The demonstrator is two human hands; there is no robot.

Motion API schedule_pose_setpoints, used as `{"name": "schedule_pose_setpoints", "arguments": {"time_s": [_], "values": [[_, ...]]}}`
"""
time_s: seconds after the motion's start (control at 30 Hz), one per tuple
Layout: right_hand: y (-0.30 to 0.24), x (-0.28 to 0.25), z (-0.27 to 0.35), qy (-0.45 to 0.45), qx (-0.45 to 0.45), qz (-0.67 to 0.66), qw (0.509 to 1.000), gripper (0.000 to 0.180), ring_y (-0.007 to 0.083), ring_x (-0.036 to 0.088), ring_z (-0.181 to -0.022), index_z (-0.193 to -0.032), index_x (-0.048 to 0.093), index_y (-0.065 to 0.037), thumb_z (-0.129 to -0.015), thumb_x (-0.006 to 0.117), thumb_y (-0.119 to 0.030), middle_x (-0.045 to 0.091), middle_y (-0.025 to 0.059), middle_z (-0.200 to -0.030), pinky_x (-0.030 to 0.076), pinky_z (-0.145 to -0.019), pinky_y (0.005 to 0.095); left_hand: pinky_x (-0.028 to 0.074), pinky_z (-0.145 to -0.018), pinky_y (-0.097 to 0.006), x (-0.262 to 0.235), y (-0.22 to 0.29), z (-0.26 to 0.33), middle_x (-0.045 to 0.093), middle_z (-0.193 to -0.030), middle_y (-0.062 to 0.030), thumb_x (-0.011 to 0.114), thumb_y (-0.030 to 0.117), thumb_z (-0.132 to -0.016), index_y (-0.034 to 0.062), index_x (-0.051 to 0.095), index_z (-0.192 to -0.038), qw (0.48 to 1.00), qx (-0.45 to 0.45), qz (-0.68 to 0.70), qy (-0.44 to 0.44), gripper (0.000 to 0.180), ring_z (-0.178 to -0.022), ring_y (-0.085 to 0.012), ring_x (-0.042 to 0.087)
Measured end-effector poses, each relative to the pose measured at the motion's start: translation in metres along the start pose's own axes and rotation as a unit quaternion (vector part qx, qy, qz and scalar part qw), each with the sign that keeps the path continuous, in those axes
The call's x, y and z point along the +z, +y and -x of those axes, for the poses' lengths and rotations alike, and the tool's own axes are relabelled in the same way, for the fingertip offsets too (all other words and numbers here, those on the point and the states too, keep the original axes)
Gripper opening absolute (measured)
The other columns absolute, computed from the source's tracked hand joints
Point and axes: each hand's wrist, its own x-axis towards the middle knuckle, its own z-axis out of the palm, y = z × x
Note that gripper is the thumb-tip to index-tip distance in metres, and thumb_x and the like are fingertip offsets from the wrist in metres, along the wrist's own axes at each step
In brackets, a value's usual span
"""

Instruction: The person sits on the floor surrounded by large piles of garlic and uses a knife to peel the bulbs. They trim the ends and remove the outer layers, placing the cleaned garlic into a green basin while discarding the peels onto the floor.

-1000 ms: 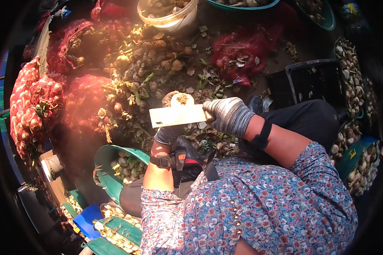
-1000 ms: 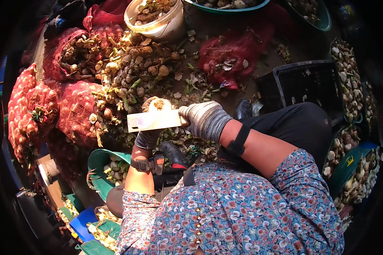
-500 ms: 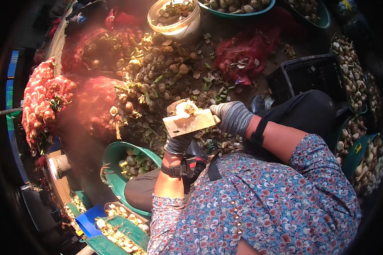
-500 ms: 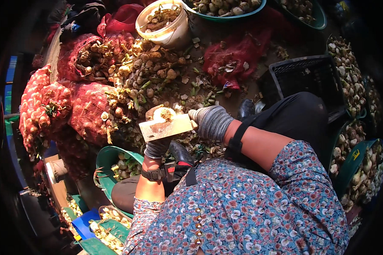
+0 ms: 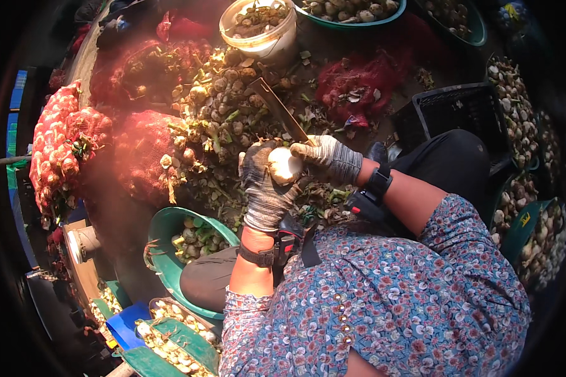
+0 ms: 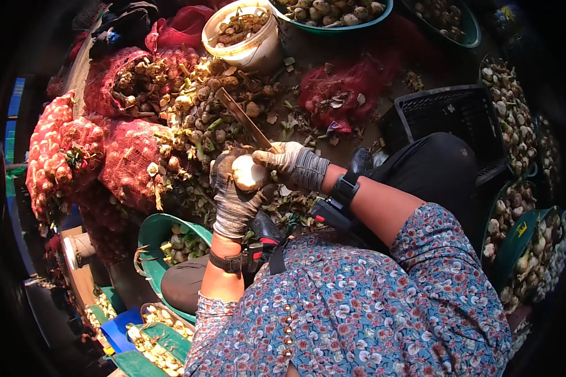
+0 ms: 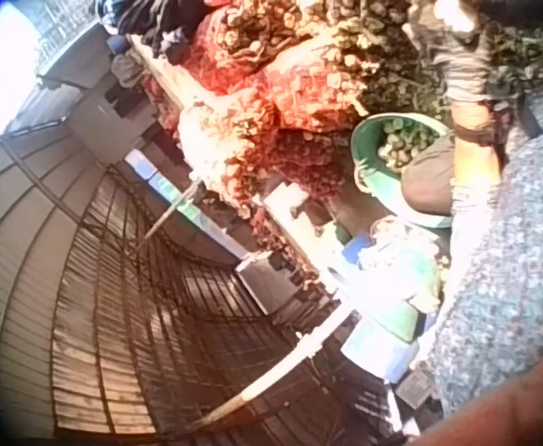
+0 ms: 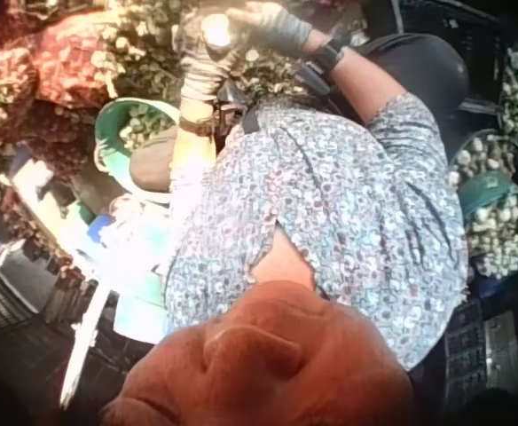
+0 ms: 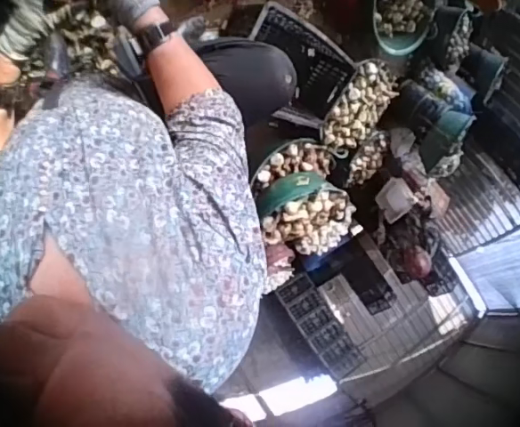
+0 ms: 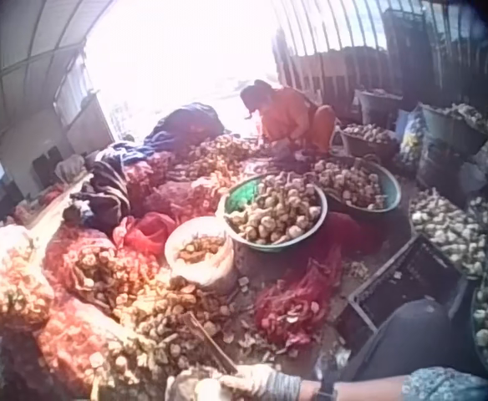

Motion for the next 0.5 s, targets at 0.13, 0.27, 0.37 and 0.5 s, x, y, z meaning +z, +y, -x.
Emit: {"name": "schedule_pose_setpoints", "arguments": {"time_s": [0.13,0.27,0.37,0.5], "values": [[-0.008,0.000,0.012,-0.058,-0.145,0.008,0.988,0.045,0.0135,0.064,-0.105,-0.122,0.060,-0.002,-0.084,0.079,-0.016,0.068,0.0078,-0.114,0.052,-0.094,0.0308,0.038,-0.109,-0.044,0.008,-0.005,0.005,0.051,-0.134,-0.0176,0.079,0.044,-0.079,0.0028,0.036,-0.145,0.931,-0.191,0.312,0.002,0.090,-0.122,-0.0296,0.052],[0.003,-0.006,0.007,-0.046,-0.245,0.164,0.955,0.060,0.0112,0.062,-0.105,-0.127,0.059,-0.005,-0.075,0.085,-0.018,0.069,0.0040,-0.116,0.050,-0.094,0.0294,0.048,-0.098,-0.035,0.010,-0.002,-0.004,0.062,-0.124,-0.0137,0.058,0.042,-0.097,-0.0011,0.051,-0.133,0.652,-0.341,0.676,-0.042,0.057,-0.109,-0.0215,0.062],[-0.004,-0.007,0.020,-0.051,-0.207,0.326,0.921,0.057,0.0229,0.066,-0.103,-0.127,0.059,-0.009,-0.075,0.080,-0.017,0.068,0.0105,-0.115,0.051,-0.091,0.0325,0.049,-0.096,-0.037,0.024,-0.023,0.003,0.064,-0.120,-0.0137,0.061,0.037,-0.094,0.0030,0.055,-0.129,0.880,-0.231,0.391,-0.141,0.049,-0.109,-0.0253,0.063],[-0.030,-0.008,0.031,-0.013,-0.200,0.553,0.809,0.038,0.0350,0.066,-0.094,-0.112,0.065,-0.013,-0.079,0.074,-0.029,0.069,0.0143,-0.098,0.054,-0.081,0.0397,0.051,-0.087,-0.041,0.021,-0.039,0.010,0.069,-0.110,-0.0108,0.064,0.028,-0.089,0.0122,0.064,-0.116,0.990,-0.005,-0.060,-0.125,0.032,-0.101,-0.0299,0.066]]}}
